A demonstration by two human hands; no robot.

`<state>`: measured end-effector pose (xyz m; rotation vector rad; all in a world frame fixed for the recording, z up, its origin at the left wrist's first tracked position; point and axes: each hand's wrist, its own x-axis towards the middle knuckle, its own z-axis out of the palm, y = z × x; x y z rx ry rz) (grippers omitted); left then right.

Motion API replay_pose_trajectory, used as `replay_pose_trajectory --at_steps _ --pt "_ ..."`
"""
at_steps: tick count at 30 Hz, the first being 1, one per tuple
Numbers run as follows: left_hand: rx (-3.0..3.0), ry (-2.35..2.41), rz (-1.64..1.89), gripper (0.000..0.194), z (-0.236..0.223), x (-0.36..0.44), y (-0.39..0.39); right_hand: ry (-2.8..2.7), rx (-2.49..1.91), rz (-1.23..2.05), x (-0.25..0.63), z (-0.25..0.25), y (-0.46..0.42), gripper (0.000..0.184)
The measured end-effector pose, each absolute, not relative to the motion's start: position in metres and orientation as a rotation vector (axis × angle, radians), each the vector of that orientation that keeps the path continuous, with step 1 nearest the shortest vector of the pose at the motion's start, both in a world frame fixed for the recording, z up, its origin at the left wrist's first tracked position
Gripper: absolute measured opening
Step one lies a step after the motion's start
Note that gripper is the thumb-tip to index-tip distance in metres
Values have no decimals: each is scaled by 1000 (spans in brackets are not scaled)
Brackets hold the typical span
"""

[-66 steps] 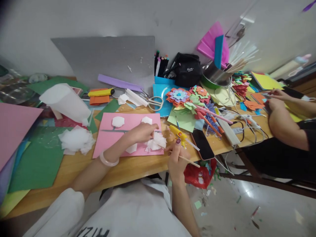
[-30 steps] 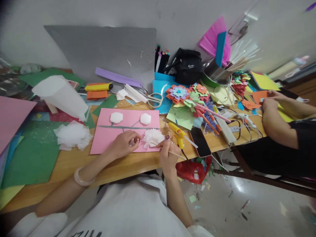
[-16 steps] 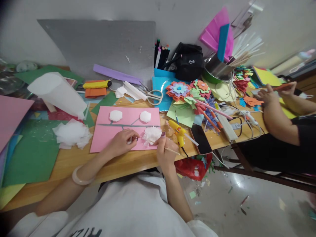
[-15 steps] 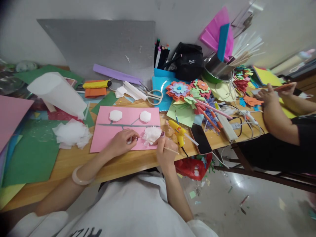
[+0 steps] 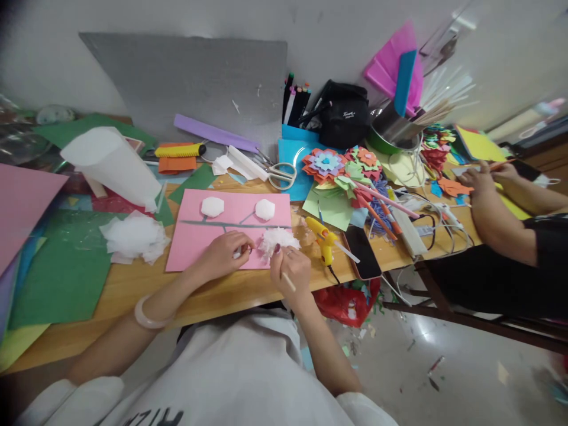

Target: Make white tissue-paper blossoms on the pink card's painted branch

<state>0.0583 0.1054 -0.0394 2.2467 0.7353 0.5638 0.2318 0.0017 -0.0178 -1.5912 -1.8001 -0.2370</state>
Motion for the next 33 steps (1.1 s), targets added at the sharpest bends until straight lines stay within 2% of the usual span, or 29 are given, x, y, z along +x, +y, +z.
replay_pose_trajectory --at_steps 6,11,18,33 --pt "2256 746 567 16 -39 58 106 -1909 -1341 -335 227 -26 -19 34" --pt "2240 747 562 14 -39 58 106 -1801 -1289 -334 226 -29 -38 36" --pt "2222 748 555 14 -39 58 106 -1692 -1321 -316 227 -30 -43 35" --pt "2191 768 539 16 -35 58 106 -1829 -1322 -279 219 -32 -33 38"
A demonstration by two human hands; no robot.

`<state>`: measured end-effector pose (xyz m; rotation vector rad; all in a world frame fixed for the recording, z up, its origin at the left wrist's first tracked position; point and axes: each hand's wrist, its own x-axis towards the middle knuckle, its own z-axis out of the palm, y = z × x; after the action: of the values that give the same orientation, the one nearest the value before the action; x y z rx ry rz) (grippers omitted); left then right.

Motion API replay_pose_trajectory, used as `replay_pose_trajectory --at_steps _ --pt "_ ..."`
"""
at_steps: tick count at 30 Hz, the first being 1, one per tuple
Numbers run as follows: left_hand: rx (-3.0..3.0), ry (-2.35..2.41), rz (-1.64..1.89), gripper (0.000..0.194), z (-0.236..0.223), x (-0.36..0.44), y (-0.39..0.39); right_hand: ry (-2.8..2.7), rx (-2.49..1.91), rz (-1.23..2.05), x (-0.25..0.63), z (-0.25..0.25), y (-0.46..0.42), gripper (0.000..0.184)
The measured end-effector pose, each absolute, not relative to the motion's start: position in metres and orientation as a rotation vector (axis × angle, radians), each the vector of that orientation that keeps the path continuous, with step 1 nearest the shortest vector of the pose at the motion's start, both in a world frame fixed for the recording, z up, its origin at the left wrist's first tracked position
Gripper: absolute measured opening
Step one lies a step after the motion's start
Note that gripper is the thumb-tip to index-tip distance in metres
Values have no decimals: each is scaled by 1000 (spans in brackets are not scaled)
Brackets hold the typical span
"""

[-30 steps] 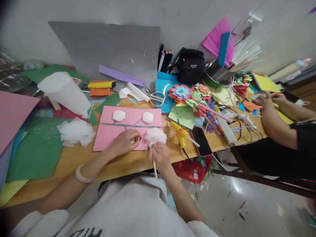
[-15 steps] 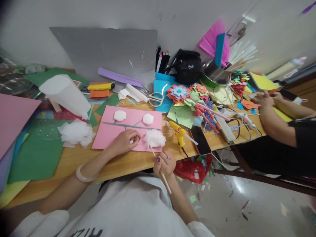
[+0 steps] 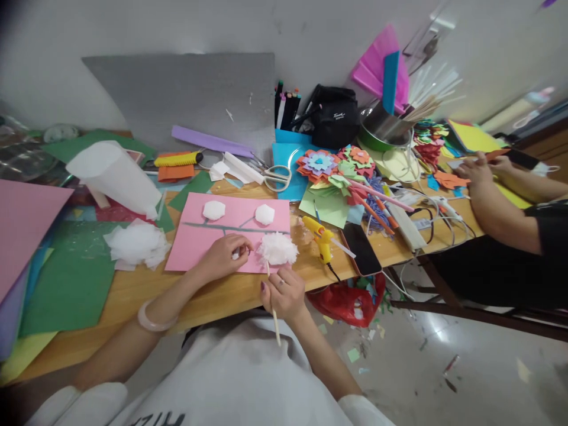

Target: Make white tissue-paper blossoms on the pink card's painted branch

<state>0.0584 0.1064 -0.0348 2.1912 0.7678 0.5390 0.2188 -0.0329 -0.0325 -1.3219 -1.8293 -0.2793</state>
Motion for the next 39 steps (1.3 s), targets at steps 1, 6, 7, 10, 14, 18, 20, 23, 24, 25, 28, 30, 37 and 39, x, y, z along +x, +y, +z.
replay_pose_trajectory --at_steps 1,6,7,10,14,18,20,23,24,25,28,30,37,39 --pt "2188 770 535 17 -35 58 106 -1818 -1310 -271 220 -32 -37 39" --pt "2183 778 504 17 -31 57 107 -1654 -1354 -188 228 -31 -57 51" --pt "2183 780 493 17 -29 57 107 -1610 -1375 -173 230 -31 -59 53" --pt "2179 806 474 18 -16 51 109 -1466 -1448 -140 233 -31 -57 52" --pt "2156 1001 506 21 9 22 108 -1185 -1588 -97 228 -34 -48 38" --pt "2037 1508 670 21 20 -41 99 -699 -1665 178 213 -40 -47 23" --pt "1927 1875 810 21 17 -74 91 -528 -1670 323 207 -44 -50 23" --pt "1939 2053 863 21 6 -106 82 -433 -1643 408 201 -48 -52 23" --pt "1952 2037 839 21 3 -110 82 -404 -1616 420 200 -49 -51 23" --pt "1965 2003 804 22 -1 -111 82 -374 -1585 423 199 -49 -48 23" --pt "2026 1920 712 26 -9 -101 90 -336 -1541 384 198 -47 -38 24" --pt "2084 1910 691 29 -13 -93 98 -348 -1546 350 197 -45 -34 24" --pt "2001 1940 814 30 -12 -91 101 -377 -1495 267 199 -43 -40 16" --pt "1882 1953 890 34 -8 -91 97 -388 -1464 231 200 -42 -41 14"
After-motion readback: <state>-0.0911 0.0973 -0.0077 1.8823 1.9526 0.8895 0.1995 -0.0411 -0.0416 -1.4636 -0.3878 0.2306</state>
